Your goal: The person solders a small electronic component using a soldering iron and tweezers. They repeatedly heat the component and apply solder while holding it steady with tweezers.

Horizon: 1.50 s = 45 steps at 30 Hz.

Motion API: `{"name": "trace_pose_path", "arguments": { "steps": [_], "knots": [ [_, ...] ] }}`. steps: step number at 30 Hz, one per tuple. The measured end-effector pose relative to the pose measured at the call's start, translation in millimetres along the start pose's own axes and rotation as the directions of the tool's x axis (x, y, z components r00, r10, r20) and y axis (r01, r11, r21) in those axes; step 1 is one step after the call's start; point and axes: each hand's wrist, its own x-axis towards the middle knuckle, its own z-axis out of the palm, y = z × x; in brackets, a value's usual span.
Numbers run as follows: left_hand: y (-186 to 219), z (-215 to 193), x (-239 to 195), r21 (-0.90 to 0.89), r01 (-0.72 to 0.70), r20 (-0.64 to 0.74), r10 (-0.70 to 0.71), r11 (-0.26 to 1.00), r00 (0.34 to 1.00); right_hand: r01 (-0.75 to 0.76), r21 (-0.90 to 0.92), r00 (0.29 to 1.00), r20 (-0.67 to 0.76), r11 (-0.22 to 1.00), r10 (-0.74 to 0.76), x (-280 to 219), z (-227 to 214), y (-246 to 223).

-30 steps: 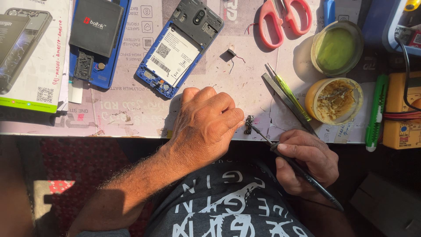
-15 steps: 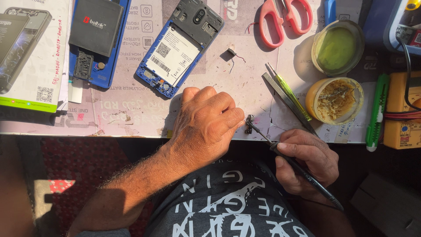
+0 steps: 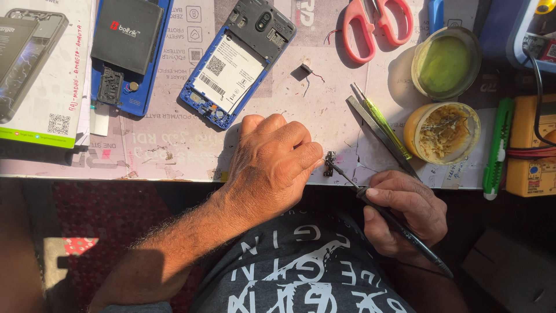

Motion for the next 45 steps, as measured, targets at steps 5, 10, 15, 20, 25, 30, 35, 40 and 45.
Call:
{"name": "trace_pose_path", "arguments": {
  "steps": [5,10,15,20,25,30,35,40,45],
  "knots": [
    [0,0,0,0.000,0.000,-0.009,0.000,1.000,1.000,-0.004,0.029,1.000,-0.010,1.000,0.004,-1,0,1],
    [-1,1,-1,-0.005,0.001,-0.004,-0.001,1.000,1.000,-0.019,0.129,1.000,-0.014,0.991,0.021,-5,-4,2],
    [-1,1,0,-0.004,0.002,-0.004,-0.002,1.000,1.000,-0.015,0.153,0.999,-0.031,0.988,0.020,-7,-4,4],
    [-1,1,0,0.000,0.006,-0.005,-0.006,1.000,1.000,-0.027,0.138,0.999,-0.034,0.990,0.032,-8,-4,5],
    [0,1,0,0.000,0.004,-0.009,-0.004,1.000,1.000,-0.009,0.118,0.999,-0.037,0.993,0.013,-7,-3,6],
    [0,1,0,0.009,0.002,-0.013,-0.001,1.000,1.000,-0.008,0.120,0.999,-0.042,0.993,0.013,-9,-3,6],
    [1,0,0,0.006,0.007,-0.009,-0.007,1.000,1.000,-0.003,0.136,0.999,-0.046,0.991,0.010,-10,-3,7],
    [1,0,0,0.009,0.011,-0.007,-0.011,1.000,1.000,0.094,0.078,0.993,-0.077,0.993,-0.088,-6,3,5],
    [1,0,0,0.011,0.006,-0.008,-0.006,1.000,1.000,0.202,-0.226,0.976,-0.030,0.953,-0.214,1,13,-2]
  ]
}}
